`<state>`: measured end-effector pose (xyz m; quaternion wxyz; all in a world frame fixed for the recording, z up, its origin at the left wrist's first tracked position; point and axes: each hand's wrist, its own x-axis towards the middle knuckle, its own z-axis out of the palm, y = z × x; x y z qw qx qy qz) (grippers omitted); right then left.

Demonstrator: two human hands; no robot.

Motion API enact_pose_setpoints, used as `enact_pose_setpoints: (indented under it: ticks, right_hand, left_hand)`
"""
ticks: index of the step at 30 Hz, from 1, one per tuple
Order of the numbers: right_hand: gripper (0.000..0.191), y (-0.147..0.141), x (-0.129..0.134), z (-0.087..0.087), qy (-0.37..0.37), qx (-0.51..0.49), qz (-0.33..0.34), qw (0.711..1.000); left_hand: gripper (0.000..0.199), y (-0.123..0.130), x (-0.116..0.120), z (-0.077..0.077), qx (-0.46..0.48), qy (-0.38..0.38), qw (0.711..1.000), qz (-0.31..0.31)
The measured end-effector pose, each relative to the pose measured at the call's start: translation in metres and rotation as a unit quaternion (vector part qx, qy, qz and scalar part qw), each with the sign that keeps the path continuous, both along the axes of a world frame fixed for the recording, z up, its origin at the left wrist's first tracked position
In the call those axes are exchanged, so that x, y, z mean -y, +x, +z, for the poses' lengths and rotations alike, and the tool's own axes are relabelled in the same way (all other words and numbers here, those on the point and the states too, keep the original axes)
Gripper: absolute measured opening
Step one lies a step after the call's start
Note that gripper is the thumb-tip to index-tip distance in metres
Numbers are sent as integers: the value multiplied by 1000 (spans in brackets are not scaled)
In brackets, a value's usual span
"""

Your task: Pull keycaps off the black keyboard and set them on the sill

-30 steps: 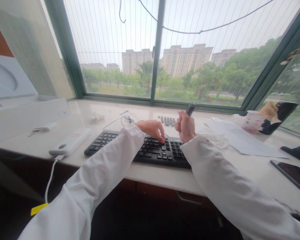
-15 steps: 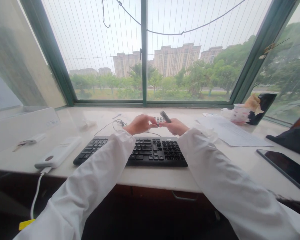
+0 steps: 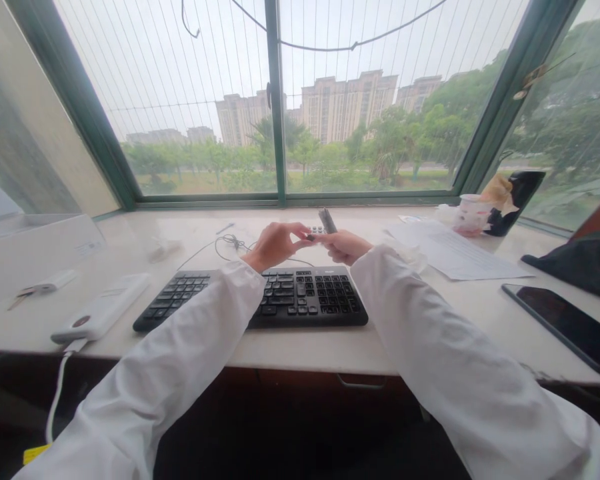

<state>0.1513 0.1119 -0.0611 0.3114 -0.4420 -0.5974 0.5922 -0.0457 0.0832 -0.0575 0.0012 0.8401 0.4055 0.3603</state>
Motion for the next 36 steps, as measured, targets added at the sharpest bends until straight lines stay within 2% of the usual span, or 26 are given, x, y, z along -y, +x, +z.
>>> enact_pose_setpoints:
  ticks: [4, 12, 15, 18, 22, 26, 30, 36]
  right_hand:
    - [27, -1, 2, 3, -39, -35, 10, 999]
    - [27, 2, -2, 1, -27, -30, 19, 999]
    - [29, 3, -3, 2, -15, -76, -22, 997]
    - [23, 5, -7, 1, 13, -161, -108, 981]
    - [17, 8, -14, -1, 7, -264, -221, 939]
    - [13, 11, -17, 1, -30, -343, -282, 896]
    - [12, 12, -18, 2, -41, -358, -310, 880]
    - [12, 10, -19, -3, -33, -361, -342, 867]
  left_hand:
    - [29, 4, 4, -2, 24, 45, 998, 24]
    - [31, 4, 1, -3, 15, 50, 998, 45]
    - [31, -5, -5, -2, -4, 54, 995, 81]
    - [25, -20, -16, -3, -43, 22, 992, 118]
    - [24, -40, -39, -3, -102, -34, 982, 154]
    - [25, -42, -71, 6, -179, -71, 969, 157]
    - [25, -27, -108, 12, -230, -124, 950, 173]
    - [28, -8, -157, 0, -254, -139, 937, 193]
